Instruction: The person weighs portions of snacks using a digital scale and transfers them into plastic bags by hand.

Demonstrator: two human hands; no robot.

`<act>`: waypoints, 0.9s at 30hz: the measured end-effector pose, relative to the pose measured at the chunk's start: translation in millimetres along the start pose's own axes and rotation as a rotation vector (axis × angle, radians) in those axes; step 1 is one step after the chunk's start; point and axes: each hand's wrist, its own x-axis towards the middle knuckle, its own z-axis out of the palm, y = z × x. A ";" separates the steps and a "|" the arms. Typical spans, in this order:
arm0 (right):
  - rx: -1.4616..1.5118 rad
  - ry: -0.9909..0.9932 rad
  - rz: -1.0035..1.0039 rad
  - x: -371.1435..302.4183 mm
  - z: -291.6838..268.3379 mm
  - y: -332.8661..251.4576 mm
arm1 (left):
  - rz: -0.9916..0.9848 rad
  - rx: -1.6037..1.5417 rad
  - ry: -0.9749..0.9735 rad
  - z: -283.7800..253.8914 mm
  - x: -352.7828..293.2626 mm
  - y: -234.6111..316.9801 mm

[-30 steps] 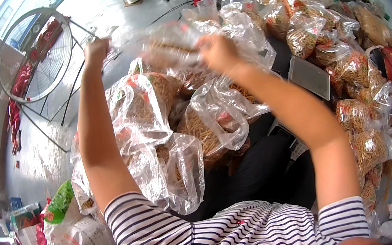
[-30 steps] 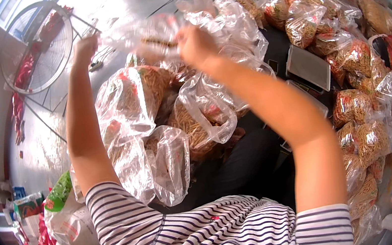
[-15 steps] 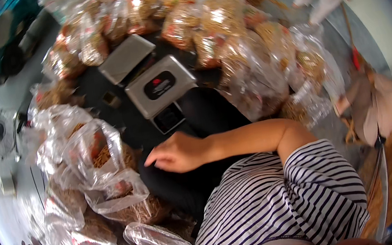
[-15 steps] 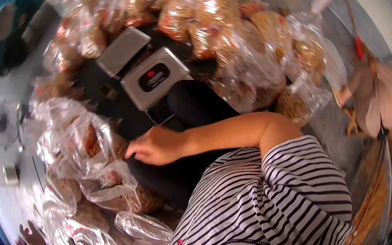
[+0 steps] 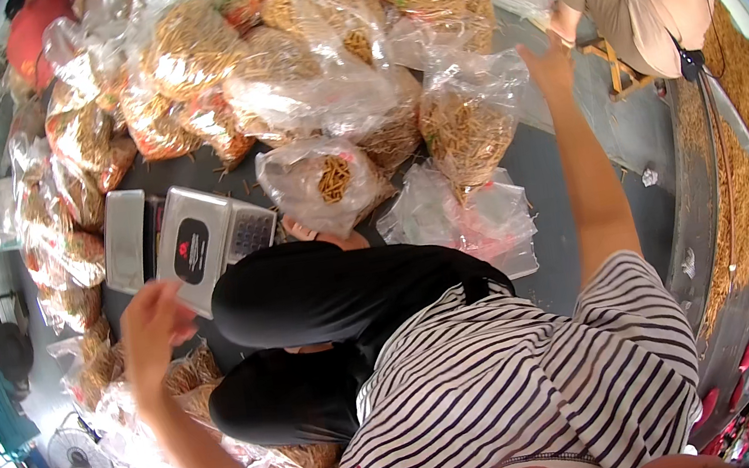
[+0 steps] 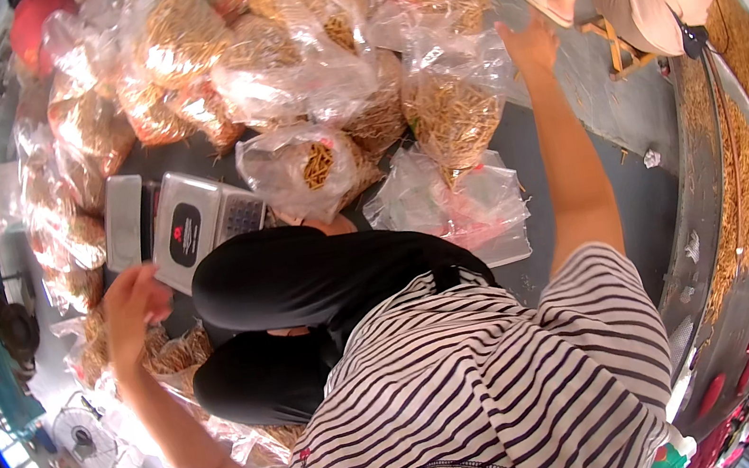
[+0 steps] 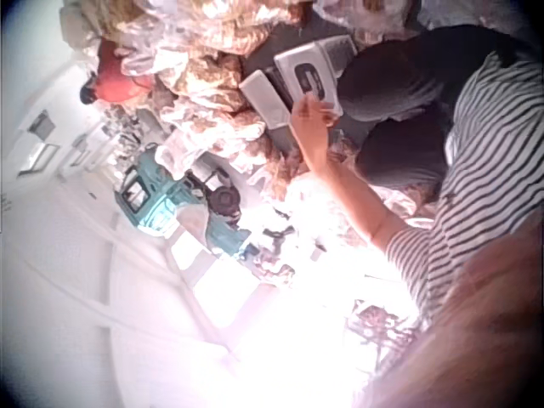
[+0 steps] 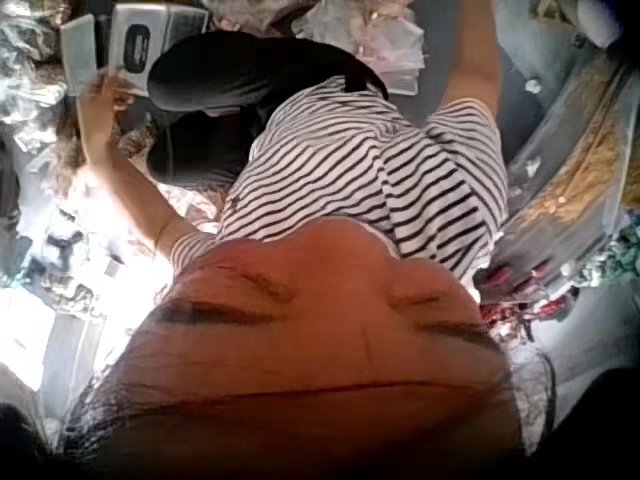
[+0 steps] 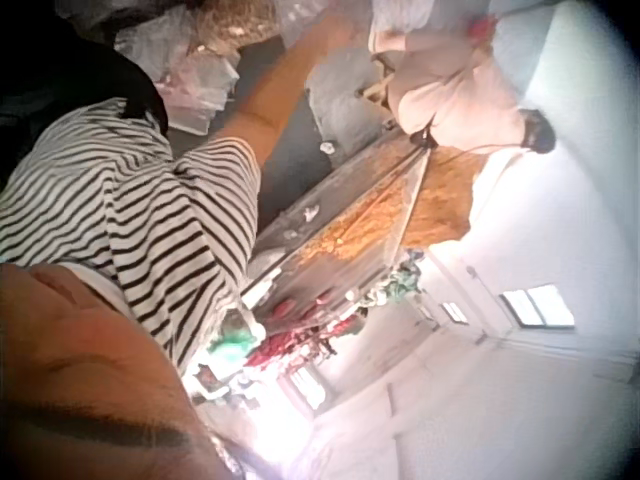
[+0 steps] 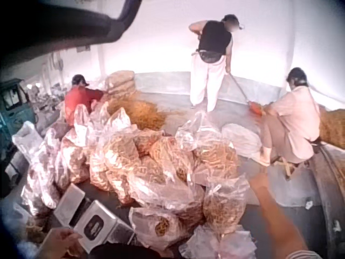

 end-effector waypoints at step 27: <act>1.344 -0.839 0.604 -51.5 -38.0 -73.0 | -0.238 -0.444 -0.880 364.3 55.2 20.3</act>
